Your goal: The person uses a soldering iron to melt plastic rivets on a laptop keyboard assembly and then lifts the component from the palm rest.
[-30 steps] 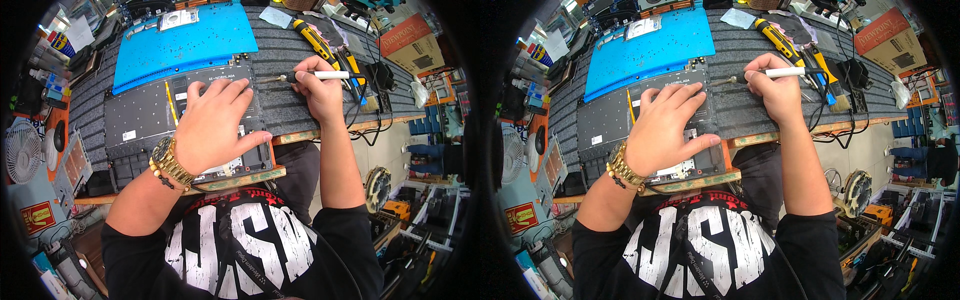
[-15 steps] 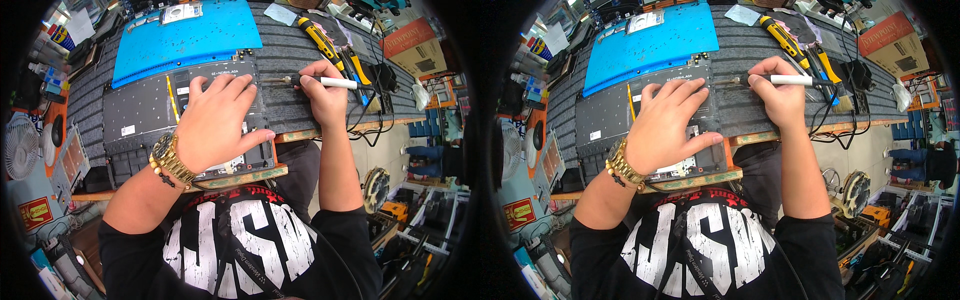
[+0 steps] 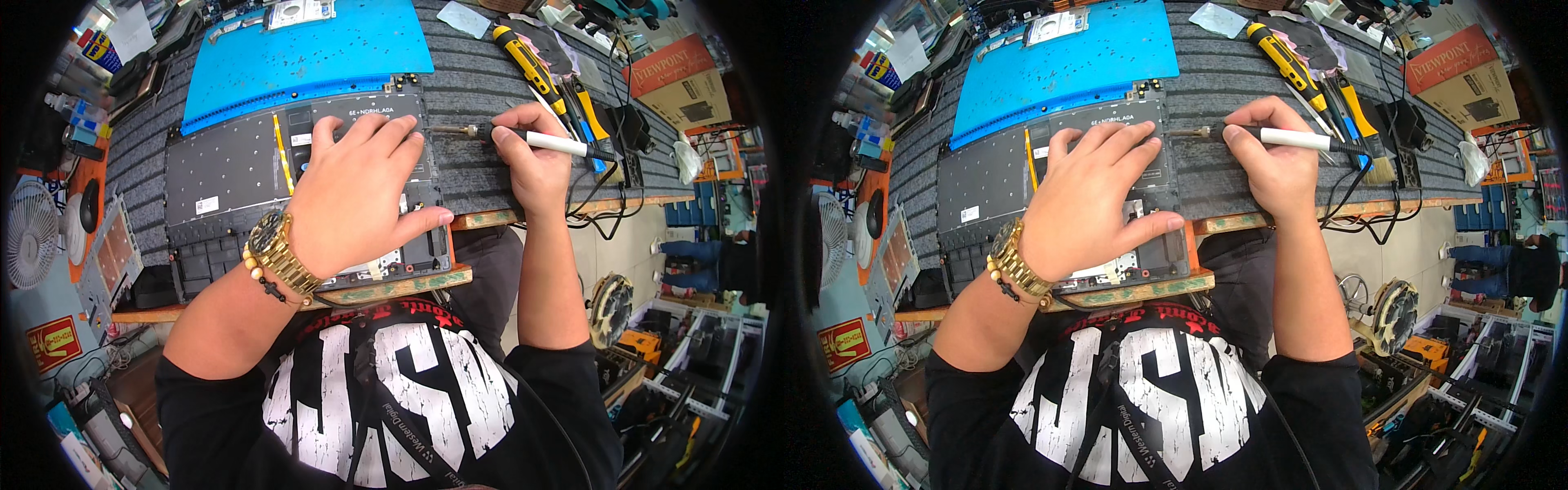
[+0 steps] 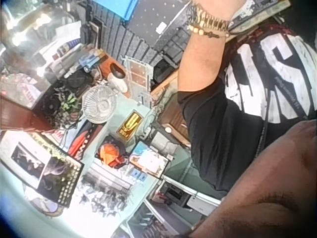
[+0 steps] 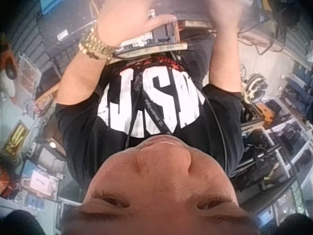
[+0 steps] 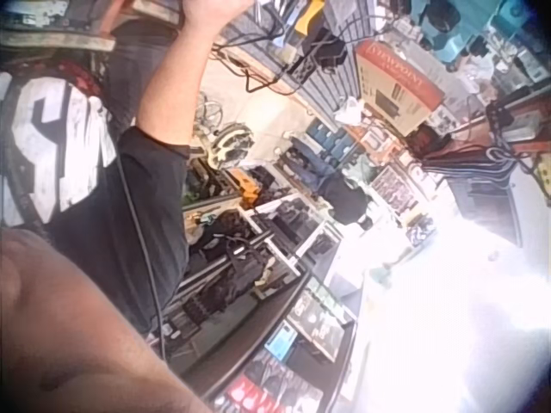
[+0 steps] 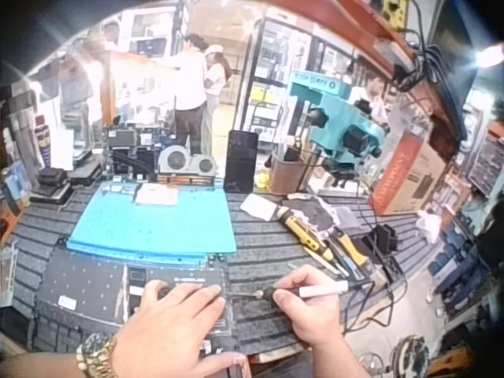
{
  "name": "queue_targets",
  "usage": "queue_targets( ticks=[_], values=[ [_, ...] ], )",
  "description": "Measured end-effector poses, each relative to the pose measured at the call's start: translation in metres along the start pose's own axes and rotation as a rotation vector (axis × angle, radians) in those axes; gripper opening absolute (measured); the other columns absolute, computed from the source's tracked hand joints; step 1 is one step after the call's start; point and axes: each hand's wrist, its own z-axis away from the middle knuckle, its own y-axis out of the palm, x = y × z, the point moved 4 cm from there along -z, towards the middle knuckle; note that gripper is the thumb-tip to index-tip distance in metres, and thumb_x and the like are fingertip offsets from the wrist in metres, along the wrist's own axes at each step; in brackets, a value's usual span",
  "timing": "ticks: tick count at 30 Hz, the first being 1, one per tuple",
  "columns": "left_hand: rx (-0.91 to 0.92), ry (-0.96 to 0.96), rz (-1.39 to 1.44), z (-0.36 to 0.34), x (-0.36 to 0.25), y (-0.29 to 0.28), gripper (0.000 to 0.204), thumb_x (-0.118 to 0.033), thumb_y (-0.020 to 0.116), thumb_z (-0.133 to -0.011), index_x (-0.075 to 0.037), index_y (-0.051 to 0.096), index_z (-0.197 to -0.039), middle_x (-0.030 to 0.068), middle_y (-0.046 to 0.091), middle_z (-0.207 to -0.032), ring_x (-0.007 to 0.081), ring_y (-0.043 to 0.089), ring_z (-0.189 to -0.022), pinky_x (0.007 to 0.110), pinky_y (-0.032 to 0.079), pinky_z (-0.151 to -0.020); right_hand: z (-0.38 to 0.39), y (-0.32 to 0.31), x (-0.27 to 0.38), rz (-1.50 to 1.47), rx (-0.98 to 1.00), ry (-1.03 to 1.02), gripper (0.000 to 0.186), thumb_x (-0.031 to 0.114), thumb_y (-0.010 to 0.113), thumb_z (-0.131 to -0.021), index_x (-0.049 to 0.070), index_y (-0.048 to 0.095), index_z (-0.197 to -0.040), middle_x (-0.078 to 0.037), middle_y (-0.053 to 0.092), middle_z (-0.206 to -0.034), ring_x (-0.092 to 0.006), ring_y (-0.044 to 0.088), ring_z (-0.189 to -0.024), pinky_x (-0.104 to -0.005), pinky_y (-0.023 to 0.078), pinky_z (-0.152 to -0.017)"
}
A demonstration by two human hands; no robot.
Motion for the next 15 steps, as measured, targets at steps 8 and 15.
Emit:
queue_targets(
  ticks=[8,15],
  values=[
    [0.013,-0.006,0.009,0.0001,0.0002,0.0004,0.082,-0.065,0.085,-0.095,0.002,0.076,-0.141,0.0161,0.072,-0.156,0.0335,0.063,-0.144,0.060,0.041,-0.119,-0.0010,-0.0010,0.0010,0.074,-0.007,-0.032,0.011,0.006,0.084,-0.098,0.002,0.079,-0.107,0.000,0.076,-0.098,-0.0088,0.065,-0.091,-0.0285,0.051,-0.082],
    [0.017,-0.010,0.003,-0.0001,-0.0001,0.0004,0.082,-0.066,0.085,-0.095,0.001,0.076,-0.142,0.0163,0.072,-0.157,0.0336,0.062,-0.145,0.060,0.041,-0.120,-0.0005,-0.0005,0.0013,0.076,-0.003,-0.022,0.011,0.006,0.084,-0.098,0.002,0.079,-0.108,0.000,0.076,-0.098,-0.0085,0.064,-0.091,-0.0282,0.050,-0.082]
  ],
)
